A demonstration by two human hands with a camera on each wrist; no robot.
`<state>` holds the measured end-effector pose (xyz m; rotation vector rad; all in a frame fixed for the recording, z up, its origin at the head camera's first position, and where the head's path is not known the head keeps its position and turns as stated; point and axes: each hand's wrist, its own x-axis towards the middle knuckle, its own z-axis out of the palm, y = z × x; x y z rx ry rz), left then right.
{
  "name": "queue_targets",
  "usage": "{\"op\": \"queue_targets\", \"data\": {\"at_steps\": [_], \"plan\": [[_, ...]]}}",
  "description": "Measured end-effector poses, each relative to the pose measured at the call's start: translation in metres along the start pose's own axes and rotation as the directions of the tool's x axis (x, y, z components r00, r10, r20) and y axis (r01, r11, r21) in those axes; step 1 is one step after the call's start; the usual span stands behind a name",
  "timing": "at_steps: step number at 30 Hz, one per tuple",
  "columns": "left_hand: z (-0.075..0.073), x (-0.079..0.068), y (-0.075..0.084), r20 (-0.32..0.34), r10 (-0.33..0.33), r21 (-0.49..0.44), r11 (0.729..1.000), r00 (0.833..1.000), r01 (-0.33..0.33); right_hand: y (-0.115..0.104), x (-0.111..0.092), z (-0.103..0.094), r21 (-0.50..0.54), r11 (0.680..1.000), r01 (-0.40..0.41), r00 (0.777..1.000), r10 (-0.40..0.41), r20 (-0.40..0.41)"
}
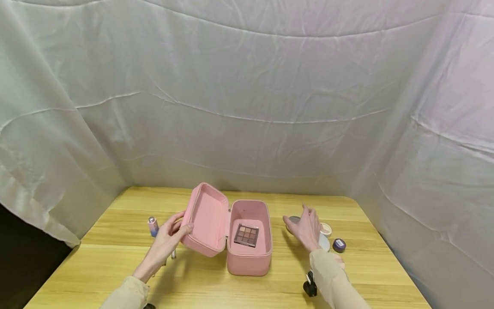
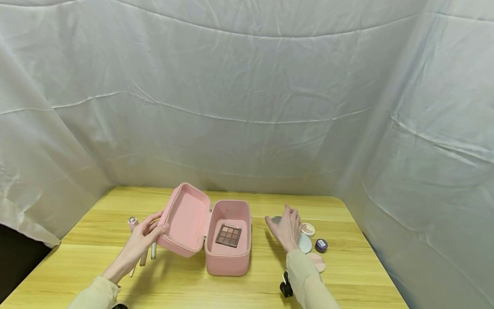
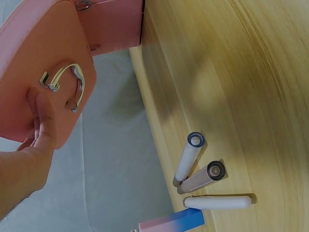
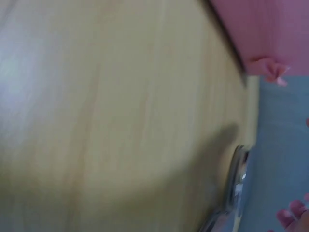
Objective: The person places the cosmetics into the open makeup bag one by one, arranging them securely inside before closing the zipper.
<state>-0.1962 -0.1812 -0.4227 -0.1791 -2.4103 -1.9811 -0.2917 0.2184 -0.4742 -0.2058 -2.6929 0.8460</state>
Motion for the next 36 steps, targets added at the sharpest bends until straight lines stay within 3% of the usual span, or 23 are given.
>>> {"op": "queue_targets", "data": {"at_steps": [7,13,21,36], "plan": [[0.0,-0.001,0.001,-0.003,0.003,0.001,1.0,1.0,-0.003,0.016,-0.003,0.003,-0.242,0.97,-0.024,1.0,0.028,0.014],[-0.001,-0.001,0.001,0.003,0.005,-0.002,1.0,1.0,-0.005,0.022,-0.002,0.001,-0.354,0.935,-0.005,0.997,0.034,0.076],[0.0,-0.001,0.001,0.004,0.003,-0.001,1.0,1.0,-0.003,0.021,0.001,-0.001,-0.4,0.916,0.003,0.992,0.047,0.117],[0.0,-0.001,0.001,0.002,0.003,0.01,1.0,1.0,-0.003,0.024,0.007,0.005,-0.404,0.915,-0.003,0.98,0.083,0.181]]}}
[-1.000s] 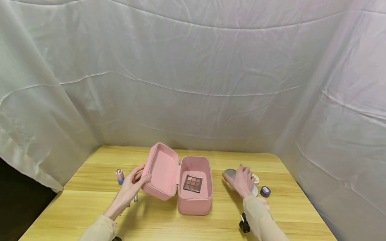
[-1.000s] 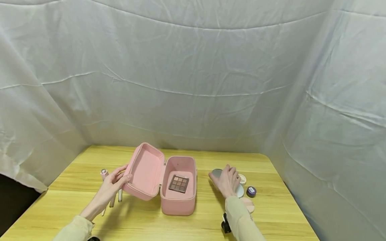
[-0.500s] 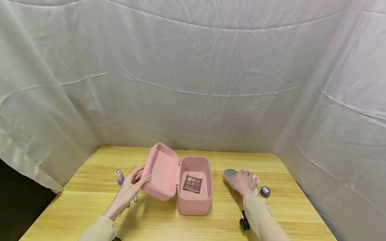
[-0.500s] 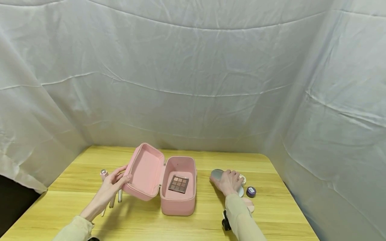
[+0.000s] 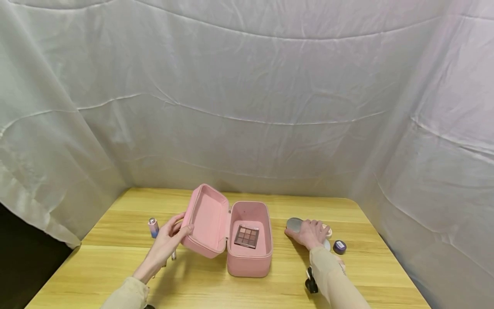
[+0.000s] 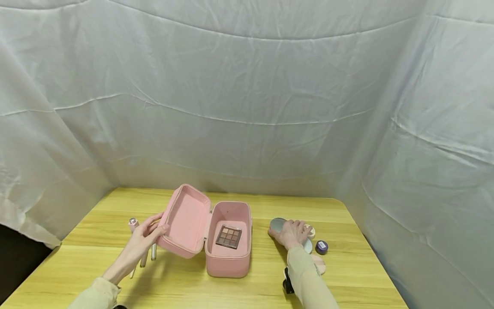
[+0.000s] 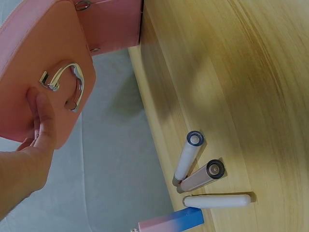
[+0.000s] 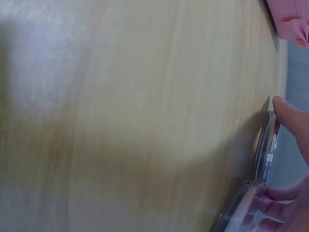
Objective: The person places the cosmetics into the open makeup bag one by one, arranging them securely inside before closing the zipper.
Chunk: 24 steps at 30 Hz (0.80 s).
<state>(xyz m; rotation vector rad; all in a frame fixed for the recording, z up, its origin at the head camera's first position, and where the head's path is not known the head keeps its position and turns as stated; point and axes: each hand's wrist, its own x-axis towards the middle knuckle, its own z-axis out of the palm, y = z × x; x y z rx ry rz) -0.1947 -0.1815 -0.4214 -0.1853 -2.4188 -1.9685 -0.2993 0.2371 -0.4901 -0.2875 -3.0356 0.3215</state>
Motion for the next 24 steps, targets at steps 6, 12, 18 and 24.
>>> {"op": "queue_targets", "data": {"at_steps": [6,12,18,24], "plan": [[-0.0002,0.0005,-0.0014,-0.001,0.001,0.008,1.0,1.0,-0.001,-0.0007,0.0001,0.001,0.011,1.0,0.004,1.0,-0.004,0.0],[0.0,0.0004,-0.0026,0.003,0.008,0.011,1.0,1.0,-0.008,-0.0018,-0.0005,-0.0009,0.005,1.0,0.011,1.0,-0.011,0.003],[-0.0005,-0.0002,-0.002,0.002,0.019,0.015,1.0,1.0,-0.019,-0.0025,0.0009,-0.0012,0.003,1.0,0.01,1.0,-0.01,0.015],[0.0006,0.0004,-0.0013,-0.01,-0.01,-0.004,1.0,1.0,0.01,-0.0021,0.0021,-0.0006,-0.001,1.0,0.023,1.0,-0.023,0.009]]}}
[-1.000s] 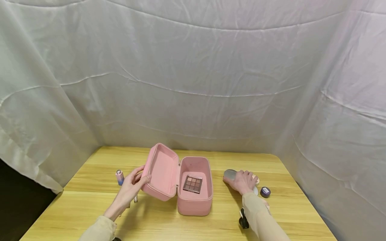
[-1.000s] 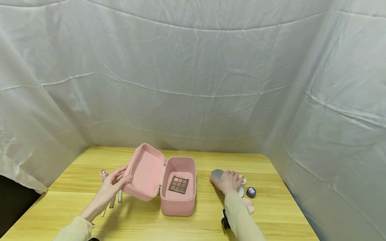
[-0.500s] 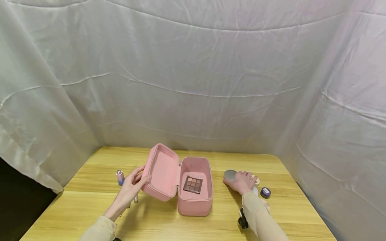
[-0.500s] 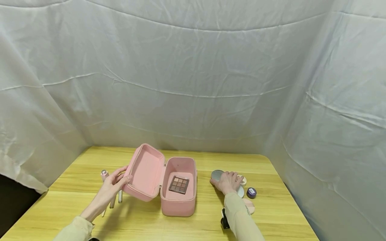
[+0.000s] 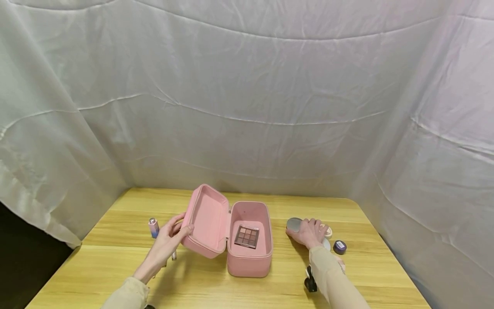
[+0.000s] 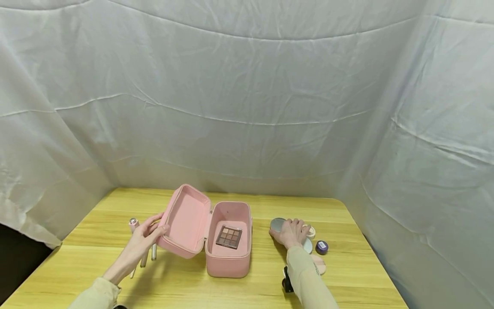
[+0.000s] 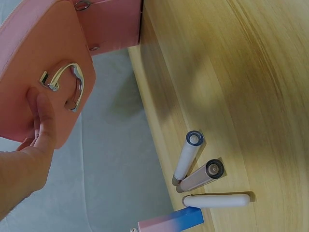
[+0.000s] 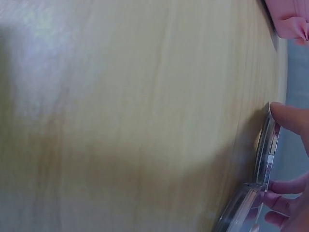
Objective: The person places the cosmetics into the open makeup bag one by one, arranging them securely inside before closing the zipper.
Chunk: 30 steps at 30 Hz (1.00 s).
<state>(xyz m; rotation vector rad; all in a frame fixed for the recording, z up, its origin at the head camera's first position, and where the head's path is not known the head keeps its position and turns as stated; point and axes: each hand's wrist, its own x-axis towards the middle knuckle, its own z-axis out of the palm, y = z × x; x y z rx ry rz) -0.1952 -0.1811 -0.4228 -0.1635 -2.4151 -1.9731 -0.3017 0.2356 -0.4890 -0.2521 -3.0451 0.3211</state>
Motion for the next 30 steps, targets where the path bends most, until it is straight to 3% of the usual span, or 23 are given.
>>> {"op": "queue_targets", "data": {"at_steps": [8,18,24,30], "plan": [[0.001,0.001,-0.001,0.0,-0.003,-0.004,1.0,1.0,0.003,0.001,0.001,-0.001,0.034,0.999,0.006,0.999,-0.005,-0.052],[0.001,0.001,-0.001,0.0,-0.002,0.005,1.0,1.0,0.002,0.005,0.004,-0.005,0.216,0.975,0.061,0.993,-0.037,-0.114],[0.001,0.001,0.0,-0.001,-0.005,0.006,1.0,1.0,0.005,0.004,0.007,-0.008,0.33,0.941,0.07,0.994,-0.037,-0.106],[0.0,0.0,0.001,0.0,-0.004,0.013,1.0,1.0,0.004,0.001,0.009,-0.015,0.339,0.938,0.073,0.996,-0.049,-0.077]]}}
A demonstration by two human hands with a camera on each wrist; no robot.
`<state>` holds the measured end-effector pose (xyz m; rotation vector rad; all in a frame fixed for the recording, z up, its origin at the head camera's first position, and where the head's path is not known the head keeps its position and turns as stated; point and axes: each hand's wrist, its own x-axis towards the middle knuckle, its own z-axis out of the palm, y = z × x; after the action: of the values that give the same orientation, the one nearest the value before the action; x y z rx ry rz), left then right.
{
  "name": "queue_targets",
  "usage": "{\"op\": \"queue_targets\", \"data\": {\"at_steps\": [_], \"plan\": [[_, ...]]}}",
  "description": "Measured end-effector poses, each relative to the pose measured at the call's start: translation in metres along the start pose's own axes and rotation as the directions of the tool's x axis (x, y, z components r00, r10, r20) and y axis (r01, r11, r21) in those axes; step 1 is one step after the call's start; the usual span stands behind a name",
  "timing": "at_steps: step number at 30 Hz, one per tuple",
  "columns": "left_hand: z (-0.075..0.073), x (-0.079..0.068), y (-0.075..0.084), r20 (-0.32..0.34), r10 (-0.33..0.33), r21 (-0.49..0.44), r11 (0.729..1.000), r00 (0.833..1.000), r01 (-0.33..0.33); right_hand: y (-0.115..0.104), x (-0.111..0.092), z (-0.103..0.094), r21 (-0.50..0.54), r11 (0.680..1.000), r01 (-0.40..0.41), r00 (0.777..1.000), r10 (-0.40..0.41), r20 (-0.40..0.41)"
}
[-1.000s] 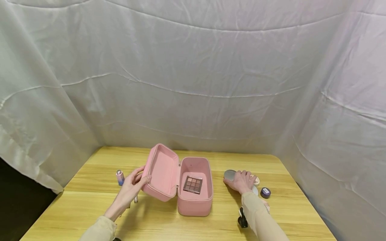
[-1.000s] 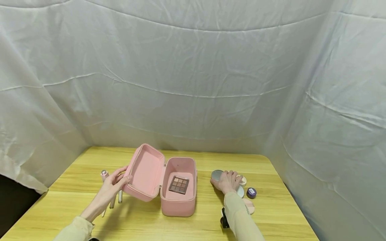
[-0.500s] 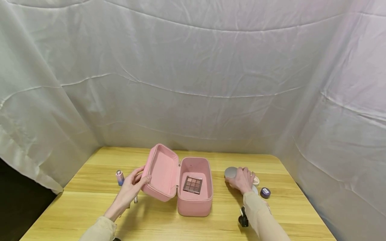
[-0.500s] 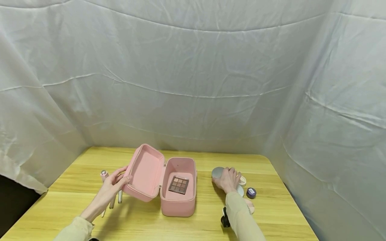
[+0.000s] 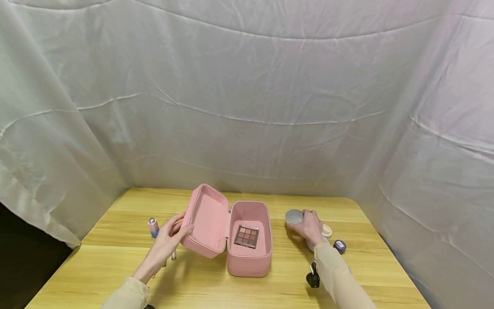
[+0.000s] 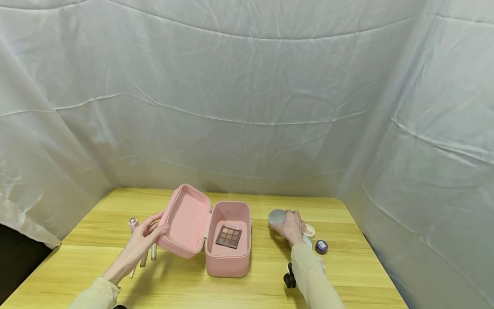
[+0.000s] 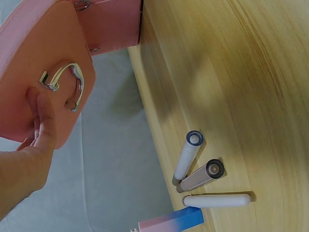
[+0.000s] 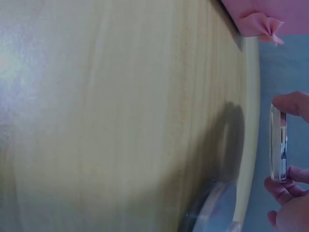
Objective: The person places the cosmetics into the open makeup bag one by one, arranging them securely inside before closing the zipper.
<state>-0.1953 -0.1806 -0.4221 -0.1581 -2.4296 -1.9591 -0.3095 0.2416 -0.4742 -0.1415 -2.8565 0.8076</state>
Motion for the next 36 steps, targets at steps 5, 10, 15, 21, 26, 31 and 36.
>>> {"op": "queue_targets", "data": {"at_steps": [5,10,15,21,26,31,36], "plan": [[0.0,0.0,0.0,0.003,-0.005,-0.008,1.0,1.0,0.006,-0.003,0.001,-0.005,0.031,0.999,0.011,0.999,-0.012,0.031],[0.0,0.001,0.001,0.005,-0.004,-0.009,1.0,1.0,0.004,-0.007,0.0,-0.012,0.089,0.994,0.061,0.998,-0.063,0.023],[0.0,0.001,0.001,0.002,-0.008,-0.011,1.0,1.0,0.008,-0.012,0.0,-0.018,0.104,0.988,0.114,0.993,-0.116,0.019],[-0.001,0.0,0.001,0.009,-0.006,-0.013,1.0,1.0,0.007,-0.017,0.002,-0.022,0.082,0.984,0.157,0.987,-0.16,0.022],[0.0,-0.001,0.002,0.014,-0.002,-0.019,1.0,1.0,0.002,-0.023,0.004,-0.024,0.075,0.98,0.182,0.983,-0.184,0.02],[0.0,-0.001,0.002,0.012,0.0,-0.024,1.0,1.0,0.001,-0.027,0.004,-0.028,0.083,0.973,0.214,0.976,-0.217,0.028],[-0.001,-0.001,0.002,0.014,0.003,-0.021,1.0,1.0,-0.003,-0.034,0.005,-0.033,0.092,0.965,0.244,0.968,-0.248,0.037]]}}
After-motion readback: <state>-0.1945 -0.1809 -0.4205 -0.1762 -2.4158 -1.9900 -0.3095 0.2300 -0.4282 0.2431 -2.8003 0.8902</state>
